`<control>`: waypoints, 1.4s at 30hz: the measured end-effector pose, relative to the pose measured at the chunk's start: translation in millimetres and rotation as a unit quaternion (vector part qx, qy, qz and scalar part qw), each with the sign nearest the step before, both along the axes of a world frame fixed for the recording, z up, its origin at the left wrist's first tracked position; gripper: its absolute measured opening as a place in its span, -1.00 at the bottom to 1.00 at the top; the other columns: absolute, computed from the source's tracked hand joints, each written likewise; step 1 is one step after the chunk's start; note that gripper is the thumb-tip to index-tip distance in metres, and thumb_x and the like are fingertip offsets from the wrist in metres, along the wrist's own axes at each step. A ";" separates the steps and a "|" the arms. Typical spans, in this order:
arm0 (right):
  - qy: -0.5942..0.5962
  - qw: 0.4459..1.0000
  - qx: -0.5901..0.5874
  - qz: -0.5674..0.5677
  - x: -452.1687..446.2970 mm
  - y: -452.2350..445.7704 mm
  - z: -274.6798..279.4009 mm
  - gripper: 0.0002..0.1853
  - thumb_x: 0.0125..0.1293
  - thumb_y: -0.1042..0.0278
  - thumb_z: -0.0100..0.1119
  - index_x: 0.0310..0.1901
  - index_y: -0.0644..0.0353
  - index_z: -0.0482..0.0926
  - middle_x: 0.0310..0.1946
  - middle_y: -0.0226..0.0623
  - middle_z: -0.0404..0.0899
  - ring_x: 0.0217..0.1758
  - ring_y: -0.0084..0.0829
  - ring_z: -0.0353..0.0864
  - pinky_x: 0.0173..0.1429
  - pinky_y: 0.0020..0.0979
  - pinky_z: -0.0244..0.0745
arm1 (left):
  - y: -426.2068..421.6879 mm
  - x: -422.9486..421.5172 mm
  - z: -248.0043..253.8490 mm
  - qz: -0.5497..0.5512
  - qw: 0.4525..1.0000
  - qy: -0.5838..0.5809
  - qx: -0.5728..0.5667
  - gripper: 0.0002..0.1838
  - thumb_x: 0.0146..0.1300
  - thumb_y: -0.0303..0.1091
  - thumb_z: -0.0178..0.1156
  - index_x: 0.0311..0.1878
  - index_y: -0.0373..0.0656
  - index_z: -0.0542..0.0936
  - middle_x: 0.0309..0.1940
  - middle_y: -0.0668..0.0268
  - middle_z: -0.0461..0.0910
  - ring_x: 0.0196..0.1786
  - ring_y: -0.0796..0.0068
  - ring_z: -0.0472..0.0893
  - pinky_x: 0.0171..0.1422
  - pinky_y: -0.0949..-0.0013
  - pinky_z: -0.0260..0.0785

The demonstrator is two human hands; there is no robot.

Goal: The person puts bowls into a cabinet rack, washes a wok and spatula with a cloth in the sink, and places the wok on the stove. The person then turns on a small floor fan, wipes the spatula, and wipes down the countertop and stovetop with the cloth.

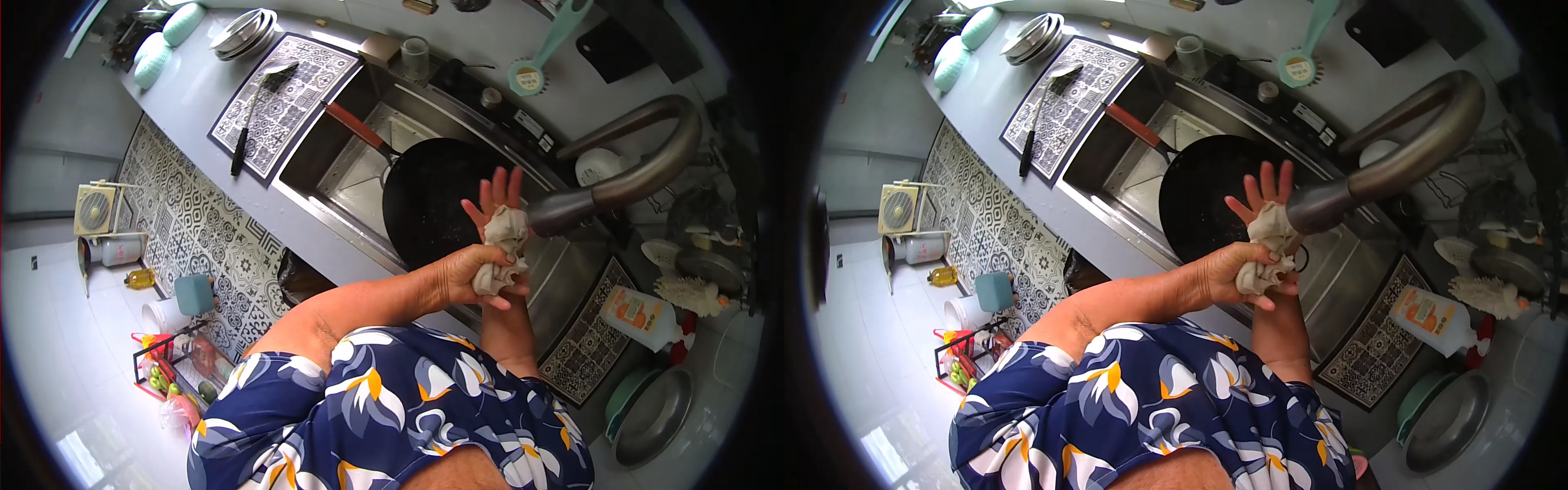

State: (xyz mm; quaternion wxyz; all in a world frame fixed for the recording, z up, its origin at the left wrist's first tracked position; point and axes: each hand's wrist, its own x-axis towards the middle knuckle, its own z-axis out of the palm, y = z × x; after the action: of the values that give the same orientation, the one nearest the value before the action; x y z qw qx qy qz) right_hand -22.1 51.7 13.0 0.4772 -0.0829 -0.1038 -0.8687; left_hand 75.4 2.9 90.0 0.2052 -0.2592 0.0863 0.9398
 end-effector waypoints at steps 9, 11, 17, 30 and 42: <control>0.240 0.933 0.260 0.062 -20.2 37.4 -14.2 -0.34 0.10 0.15 0.21 0.24 0.09 0.24 0.20 -0.14 0.26 0.17 -0.21 0.36 0.23 -0.13 0.28 | -24.5 1.5 -40.1 -0.049 0.985 -0.043 -0.160 -0.67 0.00 -0.41 0.11 -0.09 -0.22 0.45 -0.38 0.24 0.53 -0.54 0.47 0.49 -0.69 0.52 0.18; 0.313 0.888 0.326 0.084 -22.5 42.3 8.1 -0.33 0.02 0.35 0.23 0.23 0.15 0.26 0.15 -0.19 0.33 0.15 -0.33 0.37 0.20 -0.36 0.29 | -36.0 3.1 -46.4 -0.067 0.970 -0.064 -0.225 -0.71 0.01 -0.37 0.13 -0.15 -0.22 0.47 -0.46 0.28 0.50 -0.62 0.53 0.42 -0.72 0.55 0.12; 0.382 0.780 0.486 0.101 -21.4 42.1 -0.5 -0.41 -0.04 0.48 0.27 0.12 0.17 0.37 -0.04 -0.36 0.42 0.01 -0.51 0.42 0.14 -0.45 0.30 | -49.8 5.2 -53.9 -0.065 0.979 -0.034 -0.189 -0.70 0.11 -0.24 0.16 -0.15 -0.19 0.45 -0.46 0.26 0.50 -0.65 0.55 0.41 -0.79 0.66 0.09; 0.256 0.722 0.635 -0.103 -14.3 41.2 -23.1 -0.67 0.01 0.56 0.18 -0.12 0.17 0.46 -0.18 -0.40 0.50 -0.05 -0.44 0.49 0.10 -0.35 0.36 | -54.2 16.9 -69.4 0.052 0.996 -0.054 -0.041 -0.56 0.24 -0.07 0.03 0.03 -0.20 0.38 -0.26 0.06 0.52 -0.40 0.29 0.59 -0.55 0.45 0.49; 0.468 0.678 0.514 -0.239 62.5 32.5 9.2 -0.65 0.13 0.39 0.00 -0.01 0.23 0.35 0.02 -0.16 0.41 0.02 -0.17 0.48 0.16 -0.18 0.32 | -49.4 15.8 -70.7 0.154 0.983 0.023 -0.102 -0.57 0.08 -0.32 0.25 0.01 -0.22 0.40 -0.09 0.16 0.49 -0.02 0.27 0.52 0.08 0.07 0.40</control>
State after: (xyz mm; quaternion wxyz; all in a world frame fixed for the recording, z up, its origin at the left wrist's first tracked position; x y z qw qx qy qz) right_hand 40.3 84.2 22.2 0.2071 -0.2419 0.6194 -0.7176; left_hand 91.1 -46.5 19.2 0.0283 -0.2669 0.1451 0.9523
